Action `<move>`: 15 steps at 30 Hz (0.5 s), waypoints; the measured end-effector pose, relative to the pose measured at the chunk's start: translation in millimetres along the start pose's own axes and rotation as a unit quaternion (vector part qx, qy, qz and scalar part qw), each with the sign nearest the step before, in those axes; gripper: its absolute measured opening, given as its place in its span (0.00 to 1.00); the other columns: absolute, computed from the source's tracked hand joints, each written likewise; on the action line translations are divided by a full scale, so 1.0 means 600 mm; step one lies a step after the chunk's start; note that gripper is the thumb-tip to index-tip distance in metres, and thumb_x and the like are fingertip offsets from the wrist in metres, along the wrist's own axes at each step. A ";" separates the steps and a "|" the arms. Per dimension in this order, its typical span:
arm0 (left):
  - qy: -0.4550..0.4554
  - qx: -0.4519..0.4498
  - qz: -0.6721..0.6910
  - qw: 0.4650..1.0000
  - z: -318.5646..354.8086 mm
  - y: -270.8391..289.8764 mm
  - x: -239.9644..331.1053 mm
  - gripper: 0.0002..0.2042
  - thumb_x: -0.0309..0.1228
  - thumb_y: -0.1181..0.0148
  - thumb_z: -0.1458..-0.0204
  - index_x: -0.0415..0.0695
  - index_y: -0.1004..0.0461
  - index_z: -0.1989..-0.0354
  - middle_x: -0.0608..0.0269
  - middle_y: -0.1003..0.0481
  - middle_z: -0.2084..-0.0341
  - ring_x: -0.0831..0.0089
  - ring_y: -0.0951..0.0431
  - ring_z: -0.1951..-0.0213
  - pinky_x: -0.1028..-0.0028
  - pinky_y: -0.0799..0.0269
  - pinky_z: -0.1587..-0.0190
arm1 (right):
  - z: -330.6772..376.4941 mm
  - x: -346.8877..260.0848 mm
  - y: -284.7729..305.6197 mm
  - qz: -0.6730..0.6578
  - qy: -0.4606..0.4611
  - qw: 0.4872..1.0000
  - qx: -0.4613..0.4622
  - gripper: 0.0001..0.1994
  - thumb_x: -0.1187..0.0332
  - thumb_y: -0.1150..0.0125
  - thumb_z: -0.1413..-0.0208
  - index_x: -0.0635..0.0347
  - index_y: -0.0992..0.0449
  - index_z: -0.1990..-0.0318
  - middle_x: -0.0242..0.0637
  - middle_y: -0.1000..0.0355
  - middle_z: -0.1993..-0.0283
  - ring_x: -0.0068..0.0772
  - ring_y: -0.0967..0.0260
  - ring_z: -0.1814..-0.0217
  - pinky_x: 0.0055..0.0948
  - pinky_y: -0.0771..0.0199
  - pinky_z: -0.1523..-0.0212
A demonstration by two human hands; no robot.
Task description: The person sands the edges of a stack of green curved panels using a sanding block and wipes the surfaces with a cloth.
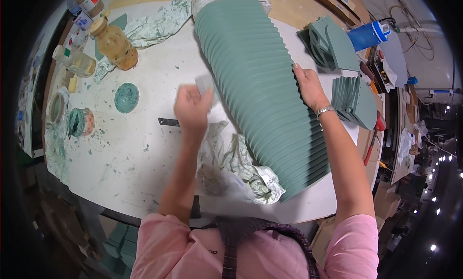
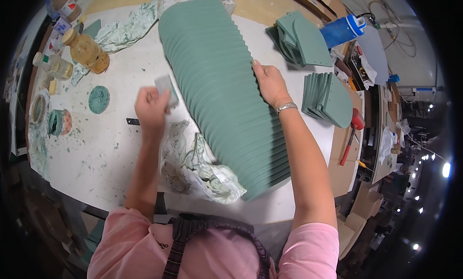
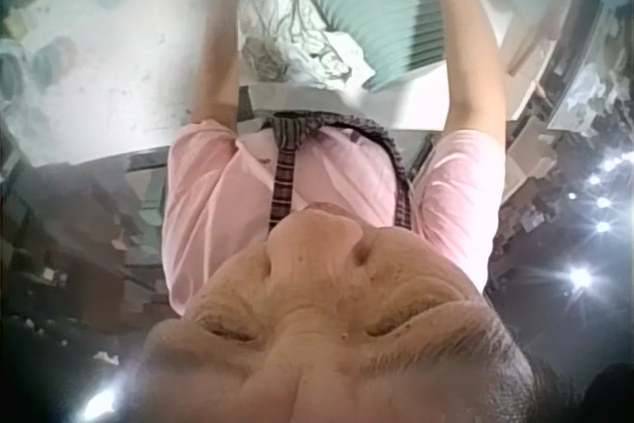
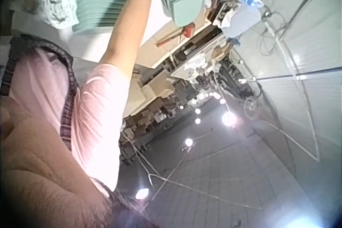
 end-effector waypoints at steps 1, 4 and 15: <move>0.002 0.002 0.000 1.000 -0.025 -0.015 0.018 0.12 0.26 0.31 0.49 0.35 0.30 0.64 0.62 0.24 0.73 0.82 0.24 0.72 0.80 0.29 0.73 | -0.001 0.003 -0.004 0.002 -0.004 1.000 -0.004 0.34 0.44 0.57 0.33 0.72 0.32 0.77 0.45 0.40 0.82 0.42 0.45 0.77 0.39 0.36 0.67; -0.019 0.044 -0.049 0.998 -0.084 -0.036 0.054 0.10 0.26 0.34 0.45 0.37 0.31 0.65 0.65 0.27 0.76 0.83 0.33 0.80 0.82 0.36 0.78 | -0.003 0.006 -0.006 0.004 -0.005 1.000 -0.004 0.34 0.43 0.57 0.33 0.72 0.32 0.77 0.45 0.41 0.82 0.42 0.46 0.77 0.39 0.36 0.68; -0.083 0.073 -0.223 0.969 -0.050 0.116 0.106 0.08 0.22 0.35 0.47 0.39 0.26 0.61 0.74 0.28 0.74 0.88 0.34 0.73 0.85 0.37 0.70 | -0.002 0.008 -0.007 0.006 -0.009 1.000 -0.007 0.34 0.43 0.57 0.33 0.73 0.32 0.76 0.48 0.41 0.81 0.44 0.46 0.76 0.40 0.36 0.66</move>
Point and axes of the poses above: each hand's wrist, its own z-axis away from the middle knuckle, its own y-axis out of the back of the hand, x = y × z, the point moved 10 cm from there along -z, towards the middle knuckle
